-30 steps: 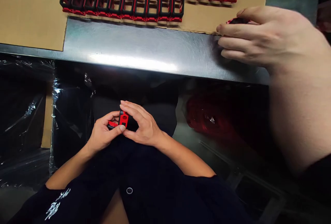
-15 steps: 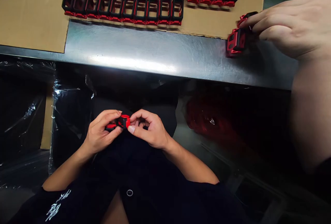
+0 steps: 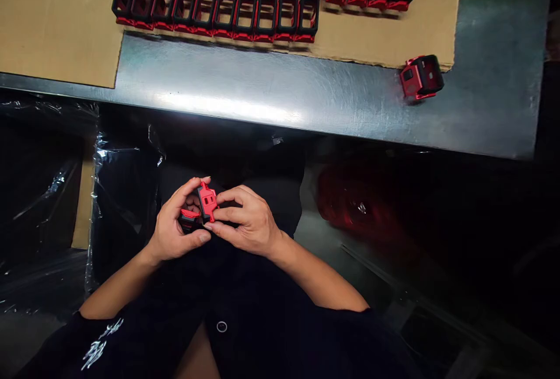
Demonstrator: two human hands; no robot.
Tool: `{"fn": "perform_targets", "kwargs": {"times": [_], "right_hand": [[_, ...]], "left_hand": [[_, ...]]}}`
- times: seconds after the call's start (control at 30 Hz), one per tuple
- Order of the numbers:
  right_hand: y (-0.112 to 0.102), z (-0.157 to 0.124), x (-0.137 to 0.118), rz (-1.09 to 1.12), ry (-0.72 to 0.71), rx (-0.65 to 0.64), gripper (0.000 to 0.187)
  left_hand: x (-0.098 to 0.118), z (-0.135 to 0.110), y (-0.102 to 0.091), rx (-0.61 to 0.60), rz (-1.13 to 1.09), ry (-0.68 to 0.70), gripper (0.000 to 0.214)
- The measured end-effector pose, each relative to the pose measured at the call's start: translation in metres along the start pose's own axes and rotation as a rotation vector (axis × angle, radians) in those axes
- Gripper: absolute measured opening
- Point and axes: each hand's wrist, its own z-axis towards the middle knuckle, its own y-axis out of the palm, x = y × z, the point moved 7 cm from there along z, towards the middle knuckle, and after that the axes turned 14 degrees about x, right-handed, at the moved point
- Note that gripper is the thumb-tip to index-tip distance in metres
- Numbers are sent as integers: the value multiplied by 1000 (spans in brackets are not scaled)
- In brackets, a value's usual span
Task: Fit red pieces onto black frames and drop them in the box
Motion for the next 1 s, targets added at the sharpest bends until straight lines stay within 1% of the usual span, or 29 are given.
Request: {"fn": "perform_targets", "kwargs": {"times": [0.1,0.17,0.27,0.33,0.4,0.47,0.53,0.57,0.6,0.67,0.73,0.8,0.83,0.9,1.0], "right_hand": [[2,0,-4,-56,-109,15,3],[4,0,-5,-76,-139,22,3],[3,1,-5,-74,-151,2,2],[0,2,-3,-35,-112,-37,8],[-5,5,2,49,9,-67,15],[-9,6,9,146,207,-69,24],[-8,5,14,188,380,-62,37],[-6,4,15,181,430,-57,43],[-4,4,15,162,452,-50,43],[0,5,13,127,444,-35,32],[3,4,13,142,438,-33,19],[7,-1,19,226,508,-58,17],[9,-4,23,300,584,-72,18],[16,-14,33,493,792,-102,21],[29,-27,40,792,1088,-132,28]], "left_hand": [[-1,-1,2,45,23,0,85],[2,-1,2,86,53,59,84],[8,-1,-1,148,123,176,83],[9,-1,-3,180,160,230,88],[12,-1,-4,211,199,319,97],[17,-2,-3,228,263,460,105],[22,-5,1,222,340,603,112],[22,-6,3,214,379,661,114],[23,-7,4,207,411,707,116],[22,-7,5,185,442,768,119],[21,-7,4,146,425,793,118],[21,-5,1,96,374,799,117],[22,-3,0,70,345,796,117],[25,0,-2,39,273,775,119],[29,4,-2,48,166,687,122]]}}
